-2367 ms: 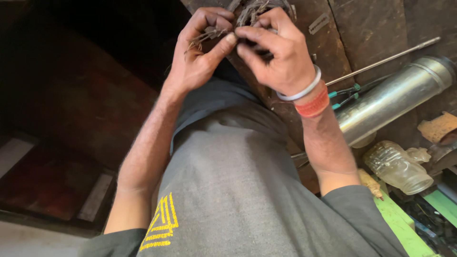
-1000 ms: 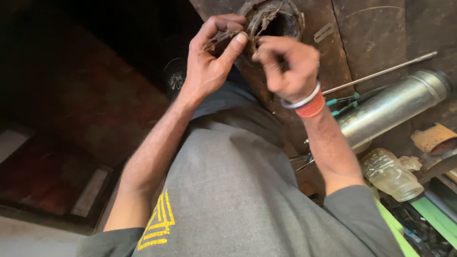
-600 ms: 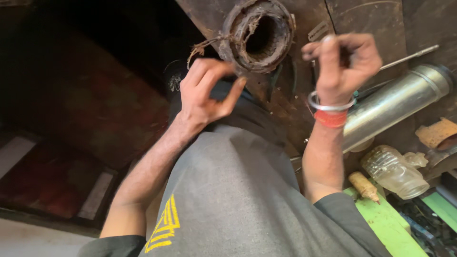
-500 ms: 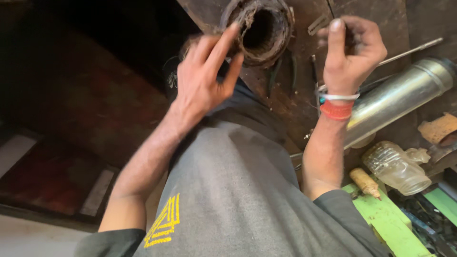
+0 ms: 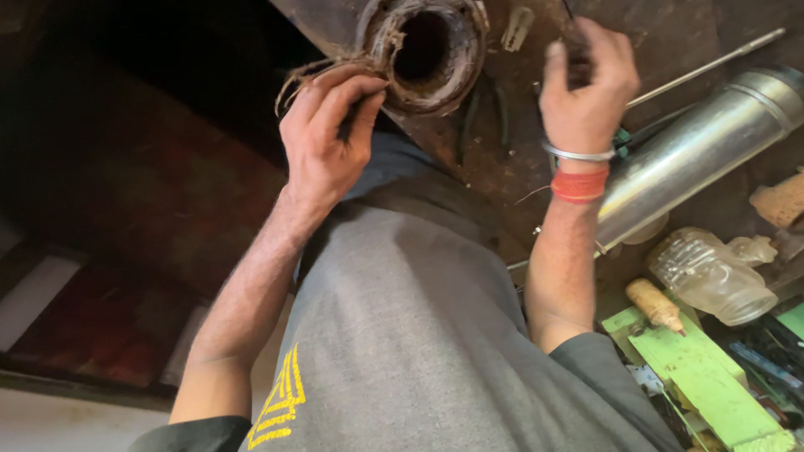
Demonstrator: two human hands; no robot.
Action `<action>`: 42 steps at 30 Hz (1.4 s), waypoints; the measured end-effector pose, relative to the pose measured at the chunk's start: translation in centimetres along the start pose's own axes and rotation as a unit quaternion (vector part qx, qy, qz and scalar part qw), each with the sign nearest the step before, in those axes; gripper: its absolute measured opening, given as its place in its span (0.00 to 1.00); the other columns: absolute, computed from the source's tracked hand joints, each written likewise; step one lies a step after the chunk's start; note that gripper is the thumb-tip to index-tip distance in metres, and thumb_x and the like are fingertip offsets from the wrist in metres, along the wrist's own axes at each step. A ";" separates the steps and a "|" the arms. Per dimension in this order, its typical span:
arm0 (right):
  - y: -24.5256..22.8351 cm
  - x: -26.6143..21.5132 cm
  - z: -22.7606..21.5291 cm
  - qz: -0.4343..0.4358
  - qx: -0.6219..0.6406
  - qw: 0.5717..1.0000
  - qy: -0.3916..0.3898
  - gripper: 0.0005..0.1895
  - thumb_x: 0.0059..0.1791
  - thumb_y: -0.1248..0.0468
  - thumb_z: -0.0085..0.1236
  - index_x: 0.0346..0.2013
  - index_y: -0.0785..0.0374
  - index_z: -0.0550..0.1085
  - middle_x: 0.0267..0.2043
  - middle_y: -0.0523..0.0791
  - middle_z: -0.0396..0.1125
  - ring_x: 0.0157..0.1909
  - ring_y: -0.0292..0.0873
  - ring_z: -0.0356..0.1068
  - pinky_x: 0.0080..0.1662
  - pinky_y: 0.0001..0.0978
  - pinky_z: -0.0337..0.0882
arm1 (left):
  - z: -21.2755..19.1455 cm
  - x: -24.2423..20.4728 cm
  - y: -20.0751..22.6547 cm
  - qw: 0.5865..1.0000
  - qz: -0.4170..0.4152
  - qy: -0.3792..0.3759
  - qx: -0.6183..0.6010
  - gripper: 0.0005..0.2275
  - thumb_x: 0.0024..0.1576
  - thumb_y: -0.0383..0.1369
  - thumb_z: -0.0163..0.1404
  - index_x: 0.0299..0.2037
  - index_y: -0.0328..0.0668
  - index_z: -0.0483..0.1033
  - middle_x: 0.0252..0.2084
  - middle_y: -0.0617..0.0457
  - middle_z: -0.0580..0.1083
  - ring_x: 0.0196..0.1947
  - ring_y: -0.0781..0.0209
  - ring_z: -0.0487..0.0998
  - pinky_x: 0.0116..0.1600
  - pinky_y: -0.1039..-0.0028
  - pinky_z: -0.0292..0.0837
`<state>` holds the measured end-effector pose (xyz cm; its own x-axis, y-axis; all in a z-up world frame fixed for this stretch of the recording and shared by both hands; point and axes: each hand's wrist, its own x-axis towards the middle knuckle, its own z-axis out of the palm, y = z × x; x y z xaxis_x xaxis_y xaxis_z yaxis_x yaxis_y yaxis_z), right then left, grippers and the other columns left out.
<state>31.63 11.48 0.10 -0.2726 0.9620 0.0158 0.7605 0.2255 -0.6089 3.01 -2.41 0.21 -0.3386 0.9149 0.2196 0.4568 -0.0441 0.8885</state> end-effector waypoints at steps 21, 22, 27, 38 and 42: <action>-2.1 1.5 3.4 -0.085 -0.001 0.996 -0.033 0.18 0.50 0.75 0.67 0.54 0.66 0.75 0.51 0.50 0.67 0.52 0.52 0.71 0.53 0.39 0.72 | 0.3 0.0 -1.2 0.987 -0.091 0.024 -0.129 0.06 0.66 0.25 0.61 0.50 0.37 0.79 0.47 0.52 0.80 0.44 0.61 0.84 0.50 0.74 0.80; -2.2 1.6 3.3 -0.093 -0.014 0.995 -0.041 0.17 0.50 0.76 0.67 0.53 0.66 0.76 0.51 0.51 0.67 0.52 0.53 0.71 0.54 0.40 0.72 | 0.2 -0.1 -1.2 0.993 -0.050 0.011 -0.106 0.07 0.64 0.24 0.61 0.49 0.38 0.79 0.48 0.51 0.79 0.45 0.58 0.83 0.51 0.72 0.79; -1.7 2.0 3.2 -0.119 -0.035 0.990 -0.063 0.14 0.48 0.77 0.65 0.47 0.69 0.74 0.50 0.53 0.67 0.52 0.56 0.71 0.54 0.42 0.72 | 0.3 -0.1 -0.9 0.999 0.041 -0.008 -0.023 0.10 0.59 0.23 0.65 0.48 0.40 0.80 0.47 0.50 0.76 0.48 0.52 0.79 0.52 0.66 0.75; -6.2 -0.7 0.3 0.142 0.281 0.948 0.053 0.11 0.57 0.70 0.63 0.53 0.67 0.74 0.43 0.46 0.75 0.33 0.36 0.75 0.29 0.26 0.72 | -0.3 0.1 -1.0 0.998 0.032 -0.048 -0.015 0.10 0.60 0.24 0.65 0.49 0.42 0.81 0.47 0.53 0.77 0.50 0.53 0.79 0.54 0.65 0.76; -11.1 -3.5 0.7 0.121 0.343 0.931 -0.037 0.14 0.57 0.72 0.61 0.57 0.70 0.73 0.43 0.49 0.76 0.33 0.40 0.77 0.29 0.30 0.75 | 0.0 0.1 -1.0 0.995 -0.023 -0.018 -0.097 0.10 0.60 0.25 0.65 0.47 0.45 0.78 0.48 0.53 0.78 0.51 0.55 0.81 0.52 0.69 0.78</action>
<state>23.73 5.50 6.22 -0.2014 0.9529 -0.2266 0.2558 -0.1721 -0.9513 2.54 -2.27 -0.70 -0.3248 0.9312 0.1654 0.2726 -0.0753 0.9592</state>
